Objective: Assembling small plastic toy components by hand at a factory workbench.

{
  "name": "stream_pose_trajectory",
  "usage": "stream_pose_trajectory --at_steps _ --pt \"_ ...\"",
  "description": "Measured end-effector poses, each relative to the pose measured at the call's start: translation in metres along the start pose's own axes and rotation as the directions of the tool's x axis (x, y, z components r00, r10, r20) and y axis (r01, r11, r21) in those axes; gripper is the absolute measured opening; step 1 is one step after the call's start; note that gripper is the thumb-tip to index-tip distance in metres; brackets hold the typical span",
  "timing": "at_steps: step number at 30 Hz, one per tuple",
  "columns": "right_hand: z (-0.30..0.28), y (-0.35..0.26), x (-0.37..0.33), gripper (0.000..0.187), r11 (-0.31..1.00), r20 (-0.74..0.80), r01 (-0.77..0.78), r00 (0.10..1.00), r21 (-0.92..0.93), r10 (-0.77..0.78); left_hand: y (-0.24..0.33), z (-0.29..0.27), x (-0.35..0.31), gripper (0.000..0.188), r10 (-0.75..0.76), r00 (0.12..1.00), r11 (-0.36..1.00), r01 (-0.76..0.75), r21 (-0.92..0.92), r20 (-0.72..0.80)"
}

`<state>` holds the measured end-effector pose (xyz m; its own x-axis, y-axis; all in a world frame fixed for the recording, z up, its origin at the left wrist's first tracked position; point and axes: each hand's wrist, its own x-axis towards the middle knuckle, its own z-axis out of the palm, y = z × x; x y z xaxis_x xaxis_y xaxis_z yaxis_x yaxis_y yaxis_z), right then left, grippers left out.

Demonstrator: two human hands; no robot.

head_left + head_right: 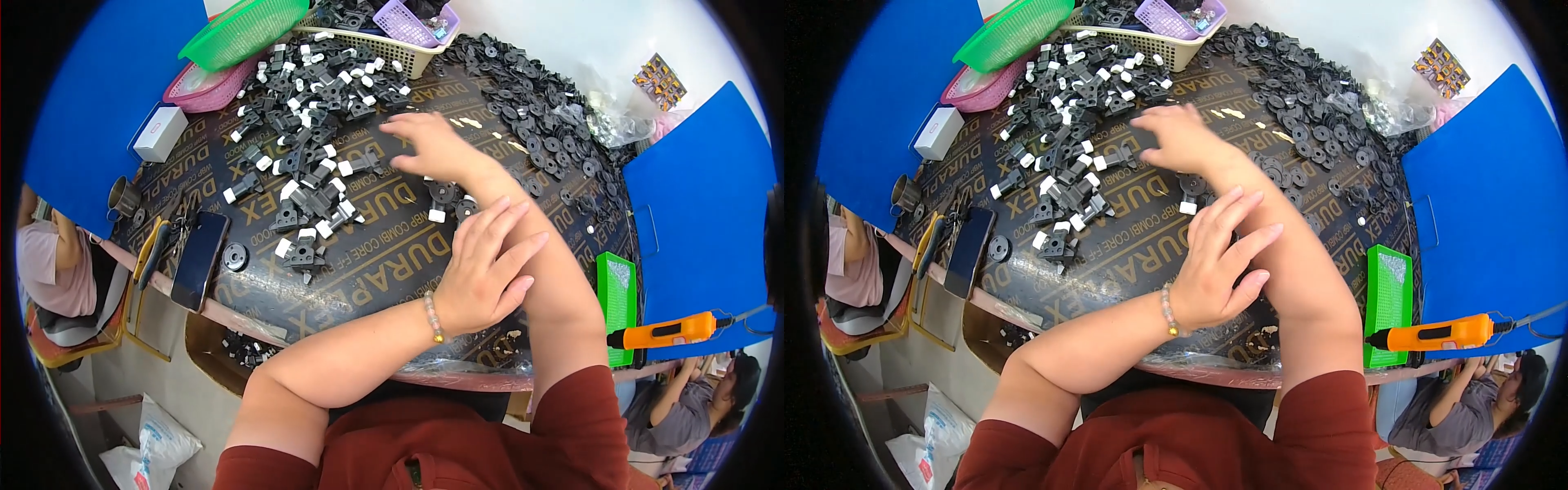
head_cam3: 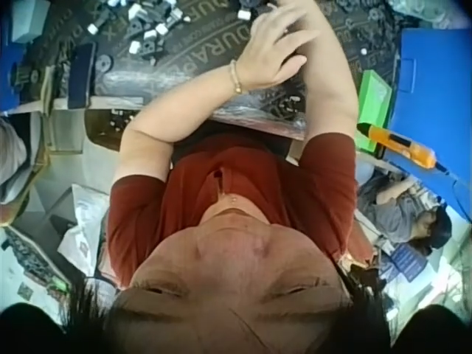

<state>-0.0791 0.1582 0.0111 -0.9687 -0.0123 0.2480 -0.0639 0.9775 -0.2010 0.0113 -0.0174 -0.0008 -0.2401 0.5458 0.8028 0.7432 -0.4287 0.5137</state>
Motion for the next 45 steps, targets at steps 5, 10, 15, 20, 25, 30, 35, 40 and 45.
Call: stream_pose_trajectory --at_steps 5,10,15,20,25,30,35,40,45 --pt "0.039 -0.024 0.015 0.045 0.995 0.162 0.078 0.984 -0.060 -0.068 -0.004 0.001 0.005 0.049 -0.027 1.000 1.000 0.027 0.016 -0.011" --pt "-0.004 -0.028 -0.031 0.030 0.984 -0.181 0.021 0.983 0.175 0.011 -0.016 -0.001 0.010 0.050 -0.062 0.991 0.997 0.067 0.039 -0.121" --pt "-0.084 -0.048 -0.151 0.030 0.924 -0.093 -0.302 0.939 0.236 0.331 -0.016 -0.003 0.018 0.057 -0.013 1.000 0.928 0.014 0.371 -0.005" --pt "-0.091 -0.082 -0.230 0.037 0.516 -0.077 -0.430 0.709 0.741 0.701 -0.017 0.007 -0.001 0.046 -0.101 0.975 0.991 0.080 0.109 0.199" --pt "-0.072 -0.084 -0.295 0.010 0.740 -0.242 -0.672 0.717 0.006 0.653 -0.001 0.001 0.011 0.071 -0.603 0.653 0.467 0.755 -0.460 0.458" --pt "-0.056 -0.074 -0.323 0.008 0.551 -0.081 -0.767 0.604 -0.328 0.793 -0.007 0.006 0.010 0.051 -0.584 0.582 0.273 0.797 -0.539 0.565" --pt "-0.057 -0.070 -0.329 0.006 0.631 -0.092 -0.718 0.678 -0.294 0.729 -0.007 0.010 0.008 0.053 -0.561 0.507 0.117 0.831 -0.544 0.654" --pt "-0.065 -0.050 -0.328 0.005 0.712 -0.031 -0.646 0.746 -0.275 0.666 -0.007 0.013 0.007 0.055 -0.565 0.455 0.069 0.857 -0.510 0.688" --pt "-0.092 -0.067 -0.277 0.005 0.881 -0.249 -0.467 0.846 0.079 0.471 -0.015 0.014 -0.002 0.052 -0.550 0.453 0.050 0.857 -0.514 0.702"
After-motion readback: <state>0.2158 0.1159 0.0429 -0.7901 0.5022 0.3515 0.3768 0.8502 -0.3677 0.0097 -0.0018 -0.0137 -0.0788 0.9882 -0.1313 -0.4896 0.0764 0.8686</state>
